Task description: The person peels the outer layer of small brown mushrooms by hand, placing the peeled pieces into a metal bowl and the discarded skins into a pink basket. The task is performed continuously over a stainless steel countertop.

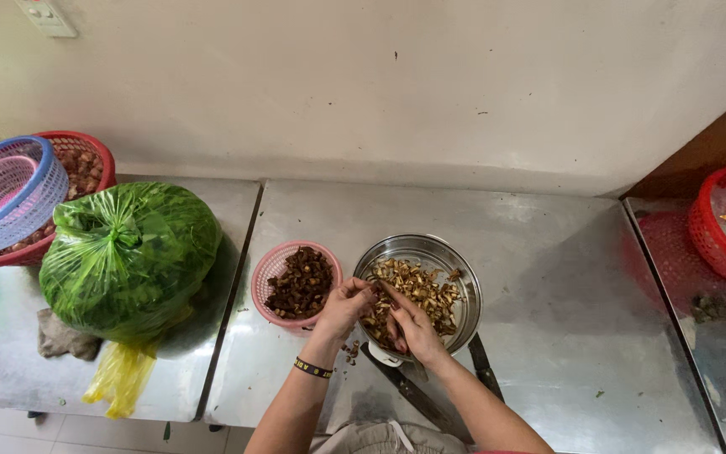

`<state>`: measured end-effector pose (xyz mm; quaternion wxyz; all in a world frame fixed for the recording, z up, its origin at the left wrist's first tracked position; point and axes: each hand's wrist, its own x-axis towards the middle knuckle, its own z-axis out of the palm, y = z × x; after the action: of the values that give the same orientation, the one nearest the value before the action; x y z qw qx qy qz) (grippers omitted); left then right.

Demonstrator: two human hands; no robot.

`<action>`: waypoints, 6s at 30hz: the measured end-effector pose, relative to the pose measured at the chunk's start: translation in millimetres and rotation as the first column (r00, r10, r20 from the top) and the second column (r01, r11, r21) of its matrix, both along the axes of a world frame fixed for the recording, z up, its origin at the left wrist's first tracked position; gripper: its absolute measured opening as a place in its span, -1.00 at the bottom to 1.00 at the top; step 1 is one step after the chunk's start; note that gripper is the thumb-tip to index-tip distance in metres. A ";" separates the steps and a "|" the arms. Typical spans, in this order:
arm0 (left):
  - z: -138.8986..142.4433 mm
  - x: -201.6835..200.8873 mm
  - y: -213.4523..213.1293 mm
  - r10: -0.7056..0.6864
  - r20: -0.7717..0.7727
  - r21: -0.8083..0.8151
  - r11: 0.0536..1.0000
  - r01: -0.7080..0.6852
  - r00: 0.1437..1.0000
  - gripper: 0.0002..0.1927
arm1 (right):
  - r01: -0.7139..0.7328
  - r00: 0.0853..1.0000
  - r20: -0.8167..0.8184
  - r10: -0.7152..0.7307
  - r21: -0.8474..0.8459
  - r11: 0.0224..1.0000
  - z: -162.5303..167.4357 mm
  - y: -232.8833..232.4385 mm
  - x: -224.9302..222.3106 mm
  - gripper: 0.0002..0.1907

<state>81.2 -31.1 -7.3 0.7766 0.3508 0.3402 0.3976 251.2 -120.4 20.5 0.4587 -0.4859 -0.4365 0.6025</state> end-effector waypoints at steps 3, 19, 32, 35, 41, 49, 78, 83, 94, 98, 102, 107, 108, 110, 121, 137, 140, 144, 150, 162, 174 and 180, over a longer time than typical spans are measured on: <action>7.5 -4.2 -5.3 -0.012 0.165 -0.051 0.999 0.021 0.986 -0.85 | -0.040 0.987 0.154 0.038 0.014 0.999 9.3 -9.0 -2.2 -0.38; -6.0 -24.6 -39.4 0.119 0.025 0.204 0.971 -0.121 0.993 -0.93 | 0.046 0.963 0.249 -0.101 0.218 0.975 21.7 -24.3 -29.9 -0.56; -13.5 -68.3 -52.4 0.263 0.102 0.055 0.962 -0.269 0.959 -0.77 | 0.003 1.000 -0.013 -0.003 -0.038 0.999 11.5 -25.1 -56.0 -0.49; -17.6 -82.0 -52.1 0.256 0.183 0.010 0.965 -0.262 0.949 -0.81 | -0.062 0.998 -0.024 0.061 -0.051 0.997 6.1 -28.5 -63.0 -0.46; -20.2 -88.3 -50.3 0.322 0.127 -0.127 0.943 -0.307 0.938 -0.81 | -0.122 0.991 -0.071 0.115 -0.092 0.988 0.3 -25.3 -68.9 -0.45; -3.5 -29.6 -37.7 0.324 0.227 -0.203 0.938 -0.281 0.918 -0.78 | -0.033 0.996 0.080 0.030 0.033 0.999 3.1 -20.8 -53.5 -0.45; -4.9 50.4 -20.9 0.140 -0.084 -0.143 0.978 -0.151 0.987 -0.89 | 0.165 0.935 0.327 -0.139 -0.053 0.985 14.4 -19.3 14.6 -0.40; -2.5 51.3 -22.3 0.116 -0.127 -0.058 0.991 -0.124 0.985 -0.88 | 0.105 0.878 0.468 -0.098 0.012 0.994 12.1 -26.8 12.0 -0.40; -3.1 49.6 -12.1 0.043 -0.002 -0.182 0.982 -0.043 0.999 -0.91 | 0.207 0.976 -0.013 -0.218 -0.267 0.941 -1.1 -14.0 25.1 -0.53; -2.5 48.3 -11.2 0.088 0.002 -0.220 0.972 -0.085 0.996 -0.91 | 0.294 0.953 0.113 -0.281 -0.114 0.949 1.0 -11.4 27.4 -0.49; 0.4 47.1 -12.7 0.099 -0.118 -0.154 0.981 -0.116 0.988 -0.89 | 0.197 0.895 0.413 -0.168 -0.029 0.980 2.5 -12.7 22.0 -0.46; -2.4 49.8 -13.4 0.097 -0.165 -0.057 0.993 -0.108 0.981 -0.91 | 0.099 0.844 0.531 -0.079 -0.009 0.995 -1.0 -20.6 17.1 -0.42; -3.6 50.3 -13.4 0.101 -0.174 -0.026 0.994 -0.107 0.980 -0.92 | 0.099 0.819 0.569 -0.076 -0.011 0.995 -2.8 -20.6 17.6 -0.42; -4.8 50.3 -14.6 0.108 -0.193 0.037 0.994 -0.103 0.975 -0.92 | 0.083 0.852 0.494 -0.176 0.204 0.975 -7.7 -19.0 16.9 -0.47; 0.2 47.1 -16.3 0.050 -0.181 0.083 0.996 -0.035 0.982 -0.82 | 0.184 0.983 0.023 -0.183 -0.122 0.975 -7.3 -10.1 28.9 -0.60; -3.0 50.7 -11.9 0.045 -0.154 0.018 0.999 -0.043 0.987 -0.83 | 0.103 0.829 0.555 -0.070 -0.027 0.994 13.1 -21.5 17.5 -0.39; -1.9 50.0 -14.7 0.045 -0.192 0.040 0.998 -0.038 0.980 -0.83 | 0.042 0.853 0.491 -0.176 0.273 0.961 2.1 -18.1 20.5 -0.46; -1.2 51.0 -17.8 0.057 -0.222 0.101 0.994 -0.036 0.973 -0.83 | 0.158 0.927 0.322 -0.193 0.131 0.979 -23.1 -10.1 24.0 -0.58; -4.7 50.3 -13.2 0.027 -0.143 0.074 0.997 -0.017 0.989 -0.88 | 0.155 0.985 0.073 -0.158 0.052 0.987 -23.6 -10.1 28.1 -0.64; -3.7 45.7 -12.0 0.062 -0.263 -0.026 0.997 -0.071 0.963 -0.82 | 0.141 0.880 0.455 -0.134 0.019 0.990 1.7 -12.6 26.1 -0.45; -11.3 46.7 -16.5 0.051 -0.172 0.048 0.998 -0.043 0.984 -0.89 | -0.031 0.869 0.420 -0.261 0.572 0.820 -4.3 -16.7 20.8 -0.55; -8.3 51.6 -21.6 0.075 -0.217 0.072 0.996 -0.061 0.973 -0.88 | 0.154 0.926 0.329 -0.186 0.121 0.981 -20.3 -14.4 23.1 -0.57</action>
<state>132.8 -52.7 -15.6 0.7083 0.4058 0.4225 0.3939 274.3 -134.8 0.2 0.4495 -0.5963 -0.4926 0.4469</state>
